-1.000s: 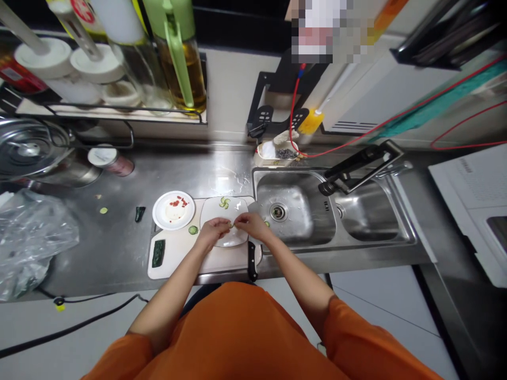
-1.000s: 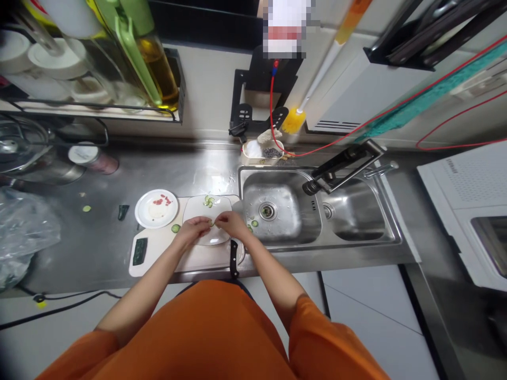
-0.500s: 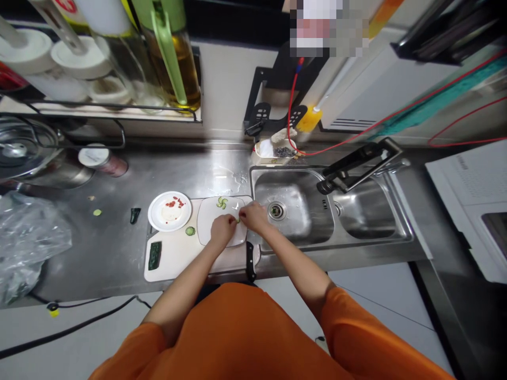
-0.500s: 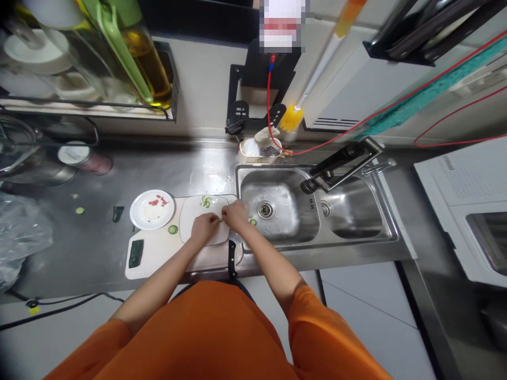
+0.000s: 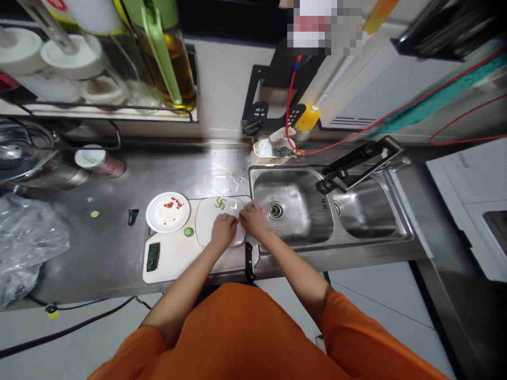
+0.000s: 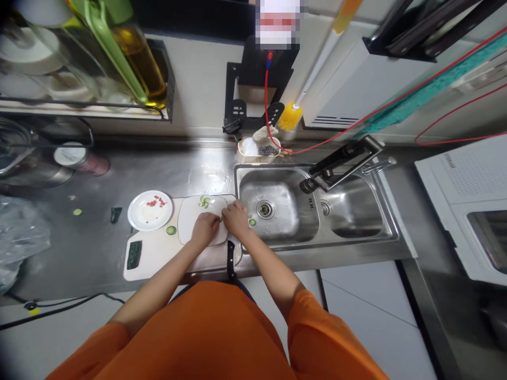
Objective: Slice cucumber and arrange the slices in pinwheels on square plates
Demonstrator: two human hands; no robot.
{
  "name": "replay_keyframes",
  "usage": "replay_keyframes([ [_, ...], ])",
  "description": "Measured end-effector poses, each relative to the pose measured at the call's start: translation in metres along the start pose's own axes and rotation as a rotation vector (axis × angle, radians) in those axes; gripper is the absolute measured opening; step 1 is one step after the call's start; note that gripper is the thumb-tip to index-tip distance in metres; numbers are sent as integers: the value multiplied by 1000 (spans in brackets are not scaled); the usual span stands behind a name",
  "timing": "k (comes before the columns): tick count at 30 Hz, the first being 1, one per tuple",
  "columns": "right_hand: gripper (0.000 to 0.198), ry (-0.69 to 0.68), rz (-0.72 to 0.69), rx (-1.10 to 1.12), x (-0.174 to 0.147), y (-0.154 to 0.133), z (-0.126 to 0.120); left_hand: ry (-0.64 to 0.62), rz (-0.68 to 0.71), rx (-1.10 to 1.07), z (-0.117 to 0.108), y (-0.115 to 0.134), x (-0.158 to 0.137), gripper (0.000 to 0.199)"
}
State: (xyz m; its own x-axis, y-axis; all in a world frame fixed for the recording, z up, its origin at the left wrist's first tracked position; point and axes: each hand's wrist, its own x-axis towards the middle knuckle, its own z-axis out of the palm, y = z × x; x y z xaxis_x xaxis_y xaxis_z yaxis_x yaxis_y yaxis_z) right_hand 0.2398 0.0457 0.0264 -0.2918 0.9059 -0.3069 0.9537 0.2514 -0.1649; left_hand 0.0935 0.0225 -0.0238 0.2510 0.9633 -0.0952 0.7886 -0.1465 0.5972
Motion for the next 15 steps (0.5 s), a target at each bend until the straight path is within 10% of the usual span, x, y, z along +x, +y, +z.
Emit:
replay_keyframes([
  [15,47,-47,82,-58,-47,-14,31,125,158,-8,8,-8,-10,22],
])
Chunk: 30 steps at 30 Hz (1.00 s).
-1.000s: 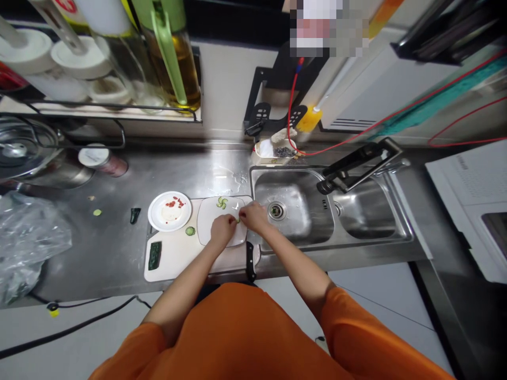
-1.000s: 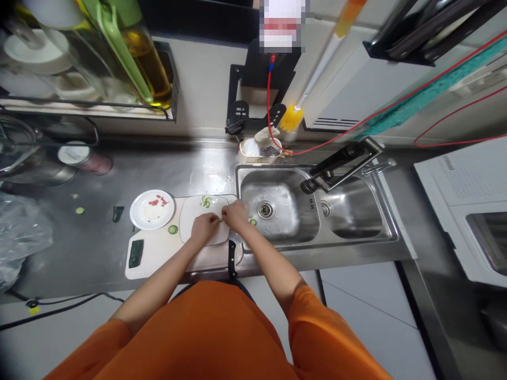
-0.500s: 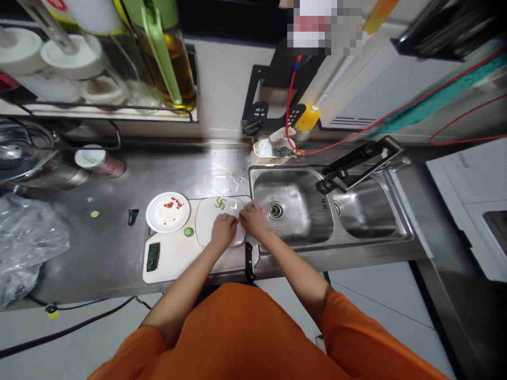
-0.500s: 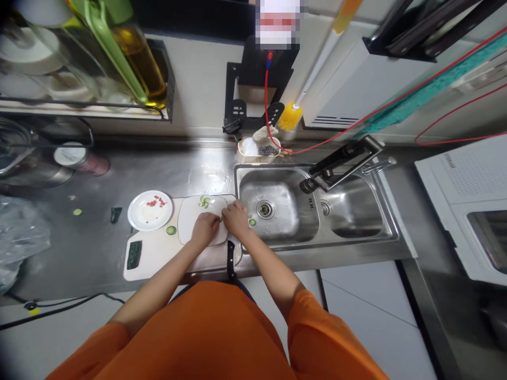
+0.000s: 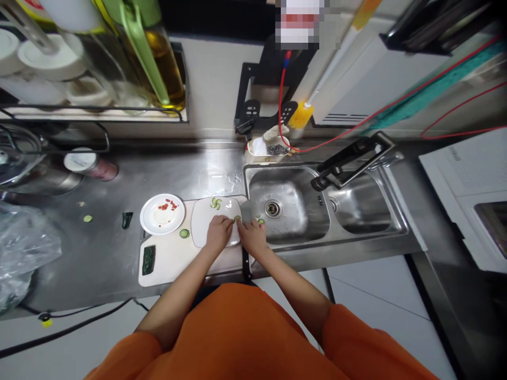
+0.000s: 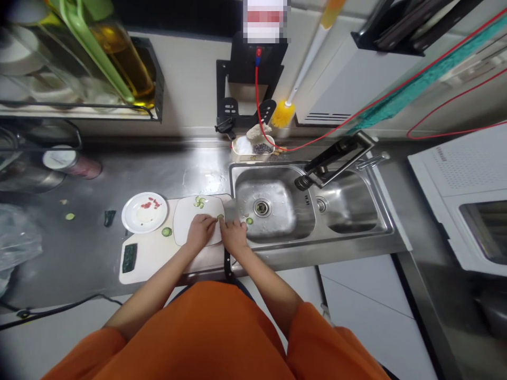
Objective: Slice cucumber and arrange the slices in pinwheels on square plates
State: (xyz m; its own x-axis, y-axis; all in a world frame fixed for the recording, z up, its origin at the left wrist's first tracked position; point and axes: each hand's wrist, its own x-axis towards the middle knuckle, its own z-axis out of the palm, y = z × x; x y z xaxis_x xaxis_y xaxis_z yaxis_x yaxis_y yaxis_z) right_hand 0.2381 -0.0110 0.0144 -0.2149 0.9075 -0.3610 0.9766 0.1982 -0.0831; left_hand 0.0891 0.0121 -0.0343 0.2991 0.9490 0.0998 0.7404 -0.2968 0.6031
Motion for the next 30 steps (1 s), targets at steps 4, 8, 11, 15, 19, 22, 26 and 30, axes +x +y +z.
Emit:
replay_keyframes([
  [4,47,-9,8,-10,0,-1,-4,-12,-27,12,0,2,0,23],
  [8,48,-20,13,-17,-1,-3,-7,-47,-64,22,-2,6,2,25],
  [11,48,-29,13,-15,-1,-4,-8,-64,-77,27,-2,7,2,26],
  [15,48,-12,4,-2,-1,-3,-8,-60,-71,15,-3,6,2,25],
  [19,47,-2,-7,3,-1,-2,-8,-54,-74,0,-4,7,2,25],
  [22,47,3,-7,9,-2,-1,-10,-43,-77,-14,-6,10,3,25],
  [26,46,5,10,25,-4,0,-15,42,-135,-29,-20,10,1,24],
  [30,44,13,29,63,-10,-4,-20,193,-266,-17,-52,-8,-17,24],
])
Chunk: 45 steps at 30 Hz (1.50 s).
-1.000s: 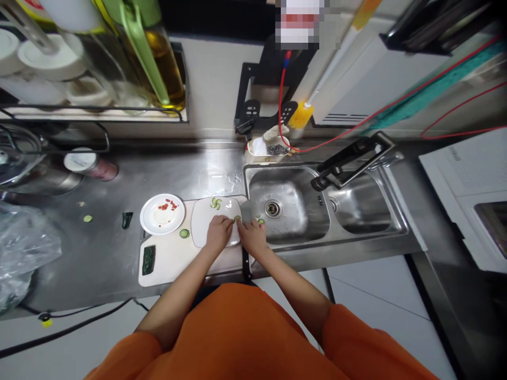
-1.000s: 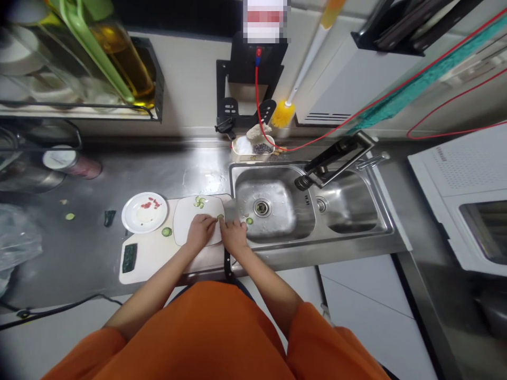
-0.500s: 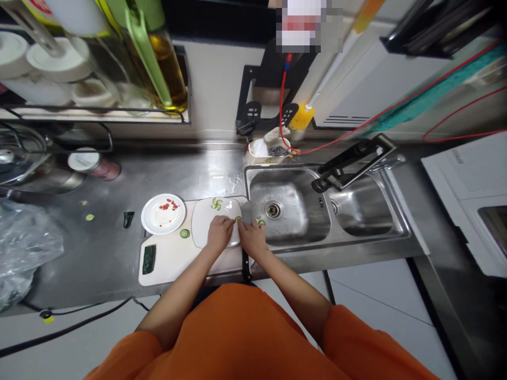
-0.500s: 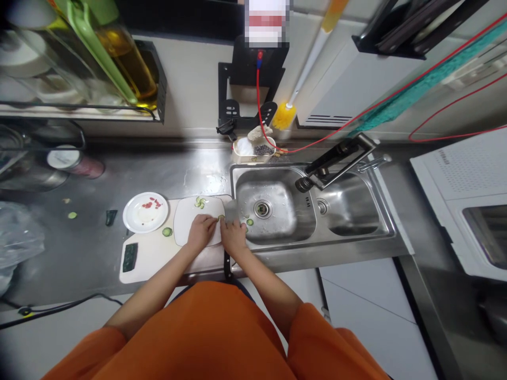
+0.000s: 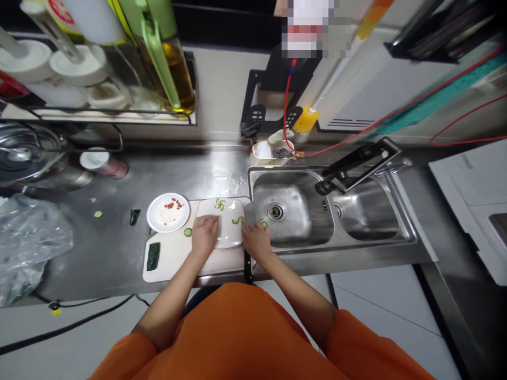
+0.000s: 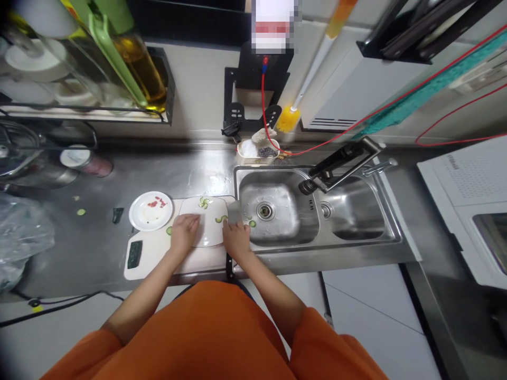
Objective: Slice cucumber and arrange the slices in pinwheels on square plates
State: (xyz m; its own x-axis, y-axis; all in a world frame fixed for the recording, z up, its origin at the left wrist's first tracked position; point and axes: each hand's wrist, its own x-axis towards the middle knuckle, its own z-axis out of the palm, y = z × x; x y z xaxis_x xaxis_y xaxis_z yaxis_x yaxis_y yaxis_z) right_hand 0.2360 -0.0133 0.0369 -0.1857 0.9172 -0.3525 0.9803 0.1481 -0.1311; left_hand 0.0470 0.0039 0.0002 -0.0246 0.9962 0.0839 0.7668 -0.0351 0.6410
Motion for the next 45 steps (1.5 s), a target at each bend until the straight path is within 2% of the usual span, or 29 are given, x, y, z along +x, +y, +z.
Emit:
replay_keyframes([
  [4,42,-25,-46,31,-8,-12,1,98,-199,99,-39,-36,-19,24],
  [8,40,-54,-113,36,-13,-26,7,118,-374,183,-55,-61,-38,31],
  [14,37,-80,-163,33,-15,-42,10,76,-422,179,-46,-61,-44,37],
  [31,33,-94,-163,33,-18,-50,5,65,-493,60,-45,-55,-35,17],
  [35,31,-100,-162,84,-17,-51,5,75,-553,-87,-48,-56,-34,18],
  [38,29,-94,-158,162,-11,-51,6,66,-608,-282,-53,-58,-33,28],
  [41,27,-43,-185,285,2,-53,8,-57,-648,-501,-57,-55,-31,40],
  [45,23,43,-191,542,21,-58,9,-224,-603,-704,-59,-39,-24,46],
])
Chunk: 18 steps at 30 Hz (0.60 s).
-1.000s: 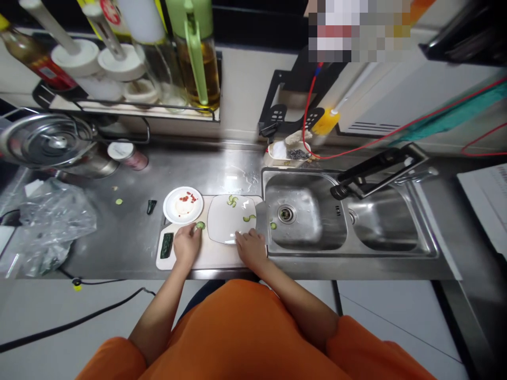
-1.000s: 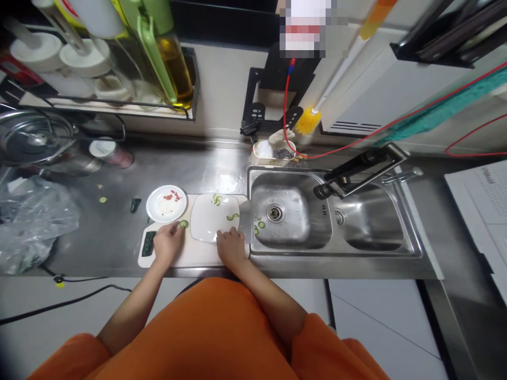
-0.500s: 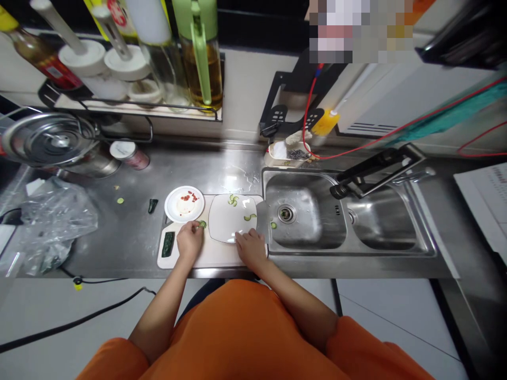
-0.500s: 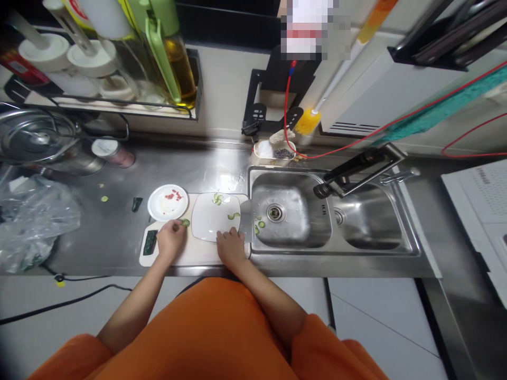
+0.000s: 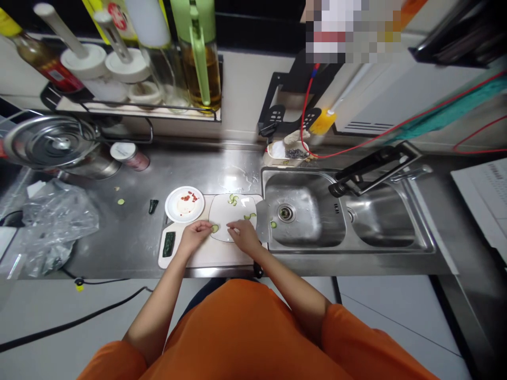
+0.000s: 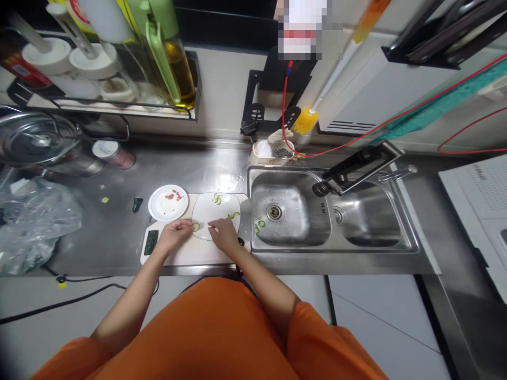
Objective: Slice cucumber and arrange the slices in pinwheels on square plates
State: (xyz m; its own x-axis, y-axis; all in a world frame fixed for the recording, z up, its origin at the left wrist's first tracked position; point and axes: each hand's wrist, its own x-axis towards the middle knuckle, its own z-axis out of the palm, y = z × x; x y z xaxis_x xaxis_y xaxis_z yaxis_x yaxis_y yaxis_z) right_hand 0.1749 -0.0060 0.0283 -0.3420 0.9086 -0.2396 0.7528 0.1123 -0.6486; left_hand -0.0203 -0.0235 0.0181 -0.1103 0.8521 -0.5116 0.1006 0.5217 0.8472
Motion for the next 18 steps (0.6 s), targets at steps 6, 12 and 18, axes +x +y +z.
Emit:
replay_keyframes([
  [6,13,21,123,359,11,3,-5,-206,-34,-72,23,18,2,43],
  [12,9,49,195,379,6,13,-13,-187,-127,-130,38,20,5,41],
  [18,11,108,115,332,-1,21,-23,-256,-424,-163,53,22,5,41],
])
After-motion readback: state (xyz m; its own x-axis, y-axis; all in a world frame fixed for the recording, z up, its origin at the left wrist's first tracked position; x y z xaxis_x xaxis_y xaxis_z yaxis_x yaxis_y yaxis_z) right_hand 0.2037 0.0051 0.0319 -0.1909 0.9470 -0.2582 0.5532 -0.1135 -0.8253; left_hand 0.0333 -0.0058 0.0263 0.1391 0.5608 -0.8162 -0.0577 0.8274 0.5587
